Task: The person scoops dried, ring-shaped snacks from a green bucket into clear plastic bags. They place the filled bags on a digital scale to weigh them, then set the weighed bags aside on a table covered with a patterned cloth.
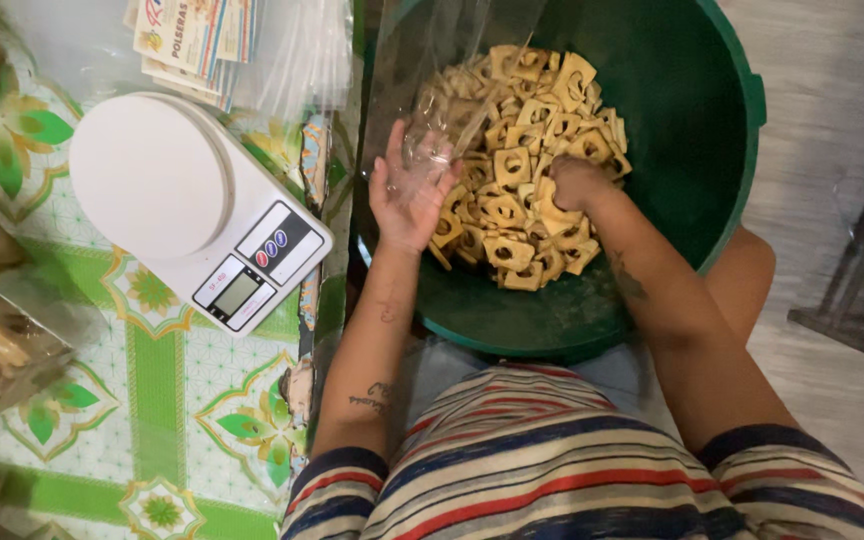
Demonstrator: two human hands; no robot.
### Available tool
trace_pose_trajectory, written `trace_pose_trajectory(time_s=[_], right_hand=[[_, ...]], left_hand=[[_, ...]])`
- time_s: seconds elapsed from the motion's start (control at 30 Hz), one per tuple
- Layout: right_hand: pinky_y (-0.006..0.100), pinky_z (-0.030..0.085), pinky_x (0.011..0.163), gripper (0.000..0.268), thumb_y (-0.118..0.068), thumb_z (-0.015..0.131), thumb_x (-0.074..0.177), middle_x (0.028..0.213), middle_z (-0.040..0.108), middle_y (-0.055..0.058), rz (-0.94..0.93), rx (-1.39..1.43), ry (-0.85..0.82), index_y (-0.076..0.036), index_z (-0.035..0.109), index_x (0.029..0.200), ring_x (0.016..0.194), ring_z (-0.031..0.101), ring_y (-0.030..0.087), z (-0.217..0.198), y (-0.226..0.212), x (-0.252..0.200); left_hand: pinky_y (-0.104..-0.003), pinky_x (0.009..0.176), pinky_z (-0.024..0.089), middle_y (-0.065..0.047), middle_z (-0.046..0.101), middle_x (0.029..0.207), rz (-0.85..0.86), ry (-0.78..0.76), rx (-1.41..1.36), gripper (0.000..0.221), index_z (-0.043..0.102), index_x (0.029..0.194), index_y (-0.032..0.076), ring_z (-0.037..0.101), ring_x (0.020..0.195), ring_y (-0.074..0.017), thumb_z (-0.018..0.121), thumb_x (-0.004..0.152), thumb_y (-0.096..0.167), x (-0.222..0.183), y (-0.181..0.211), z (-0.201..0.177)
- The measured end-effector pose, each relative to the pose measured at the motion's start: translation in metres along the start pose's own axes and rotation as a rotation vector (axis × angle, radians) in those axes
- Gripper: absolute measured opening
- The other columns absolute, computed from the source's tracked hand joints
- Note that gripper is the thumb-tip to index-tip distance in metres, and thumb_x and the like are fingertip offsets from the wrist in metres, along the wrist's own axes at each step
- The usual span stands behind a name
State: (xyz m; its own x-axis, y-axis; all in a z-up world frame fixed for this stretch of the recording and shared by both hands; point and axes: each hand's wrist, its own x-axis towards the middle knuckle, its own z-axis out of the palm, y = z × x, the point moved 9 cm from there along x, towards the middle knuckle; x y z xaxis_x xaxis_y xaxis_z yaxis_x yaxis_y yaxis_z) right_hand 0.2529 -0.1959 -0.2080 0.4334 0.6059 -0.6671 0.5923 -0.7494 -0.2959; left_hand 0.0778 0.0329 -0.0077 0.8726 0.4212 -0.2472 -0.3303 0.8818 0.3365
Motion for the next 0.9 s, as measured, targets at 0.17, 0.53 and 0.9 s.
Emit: trace_pose_trajectory(time_s=[0.17, 0.53, 0.9], right_hand=[[0.045, 0.051, 0.102, 0.051, 0.002, 0.061, 0.082, 0.127, 0.066, 0.023, -0.190, 0.247, 0.153, -0.001, 0.064, 0.133, 0.119, 0.063, 0.042, -0.024, -0.011, 0.025], [0.045, 0.035, 0.106, 0.079, 0.009, 0.068, 0.064, 0.152, 0.042, 0.029, -0.409, -0.078, 0.095, -0.010, 0.055, 0.139, 0.141, 0.036, 0.049, -0.054, -0.100, -0.005], [0.042, 0.058, 0.077, 0.041, 0.003, 0.051, 0.076, 0.103, 0.076, 0.020, -0.137, 0.845, 0.360, -0.005, 0.074, 0.109, 0.086, 0.071, 0.033, -0.111, 0.008, -0.064]], left_hand=[[-0.057, 0.119, 0.041, -0.015, 0.043, 0.153, -0.009, -0.025, -0.050, 0.082, 0.031, 0.163, 0.025, 0.048, 0.138, -0.0361, 0.066, 0.095, 0.056, -0.003, -0.001, 0.007], [-0.054, 0.125, 0.034, -0.010, 0.042, 0.155, -0.015, -0.059, -0.004, 0.096, 0.026, 0.164, 0.030, 0.041, 0.146, -0.0355, 0.080, 0.086, 0.046, -0.005, -0.002, -0.002], [-0.051, 0.112, 0.044, -0.007, 0.034, 0.158, -0.053, 0.021, 0.447, 0.117, 0.020, 0.162, 0.027, 0.042, 0.144, -0.0325, 0.091, 0.070, 0.037, -0.043, 0.014, 0.010]])
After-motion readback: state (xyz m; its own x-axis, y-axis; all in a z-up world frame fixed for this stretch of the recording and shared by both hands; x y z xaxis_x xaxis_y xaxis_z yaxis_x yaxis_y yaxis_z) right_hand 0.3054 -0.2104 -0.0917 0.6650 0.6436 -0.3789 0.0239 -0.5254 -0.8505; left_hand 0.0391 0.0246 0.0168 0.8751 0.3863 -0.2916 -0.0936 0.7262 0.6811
